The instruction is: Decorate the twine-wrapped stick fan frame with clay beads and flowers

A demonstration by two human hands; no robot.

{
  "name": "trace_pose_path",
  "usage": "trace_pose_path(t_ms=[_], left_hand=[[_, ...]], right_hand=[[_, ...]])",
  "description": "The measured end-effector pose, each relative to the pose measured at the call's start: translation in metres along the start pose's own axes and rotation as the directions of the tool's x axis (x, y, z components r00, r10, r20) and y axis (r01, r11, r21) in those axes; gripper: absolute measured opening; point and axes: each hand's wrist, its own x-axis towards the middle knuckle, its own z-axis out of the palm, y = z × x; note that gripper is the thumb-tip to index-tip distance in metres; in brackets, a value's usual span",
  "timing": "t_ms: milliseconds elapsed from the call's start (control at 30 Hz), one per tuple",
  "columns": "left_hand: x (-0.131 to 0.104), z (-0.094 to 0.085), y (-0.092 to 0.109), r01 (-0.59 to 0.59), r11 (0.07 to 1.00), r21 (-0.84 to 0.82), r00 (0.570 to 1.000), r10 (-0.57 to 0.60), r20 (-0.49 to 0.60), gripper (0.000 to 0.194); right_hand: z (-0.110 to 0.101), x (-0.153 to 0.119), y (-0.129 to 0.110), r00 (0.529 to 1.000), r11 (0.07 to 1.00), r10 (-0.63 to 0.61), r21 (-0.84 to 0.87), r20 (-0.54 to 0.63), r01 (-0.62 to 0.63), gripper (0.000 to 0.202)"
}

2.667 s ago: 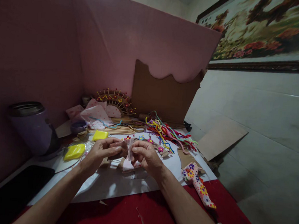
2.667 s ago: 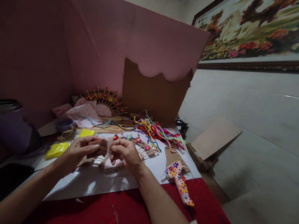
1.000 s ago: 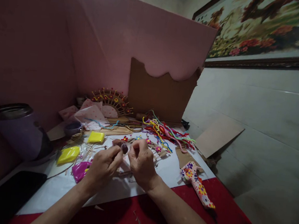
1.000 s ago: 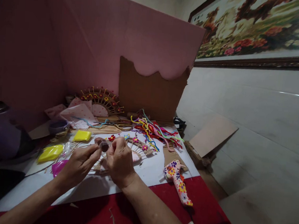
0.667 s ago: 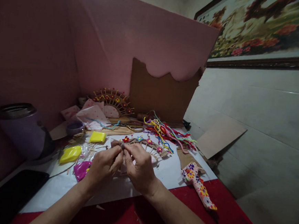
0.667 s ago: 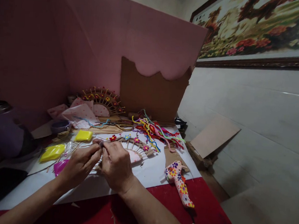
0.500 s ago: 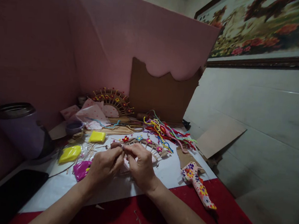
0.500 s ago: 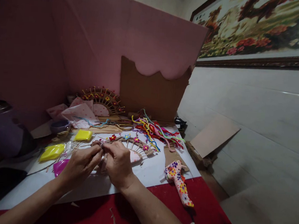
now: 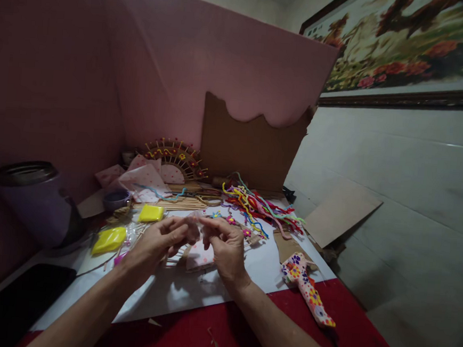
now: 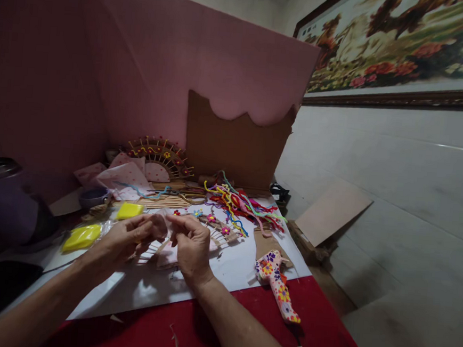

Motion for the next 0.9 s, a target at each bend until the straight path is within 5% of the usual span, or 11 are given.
trace_pose_path(t_ms=[200,433,600,900], left_hand=[[-0.004,0.0,0.004,0.037,0.999,-0.032,0.999,-0.038,-0.03,0.03],[0.0,-0.003,0.004,-0.107,0.99,0.088,0.992,0.112,-0.057,0.028],[-0.001,-0.004,0.002,-0.066,0.995,0.069,0.998,0.068,-0.019,0.029],[0.0,-0.006,-0.001,-0.001,1.0,-0.026,0.998,0.002,0.056,0.03]], right_hand=[[-0.004,0.004,0.002,0.973,0.975,0.21,-0.096,0.094,-0.201,0.015],[-0.007,0.006,0.005,0.98,0.979,0.183,-0.109,0.079,-0.174,0.007],[-0.009,0.008,0.007,0.949,0.956,0.292,-0.021,0.115,-0.292,0.008],[-0.011,0.009,0.007,0.955,0.954,0.281,-0.131,0.095,-0.268,0.013]])
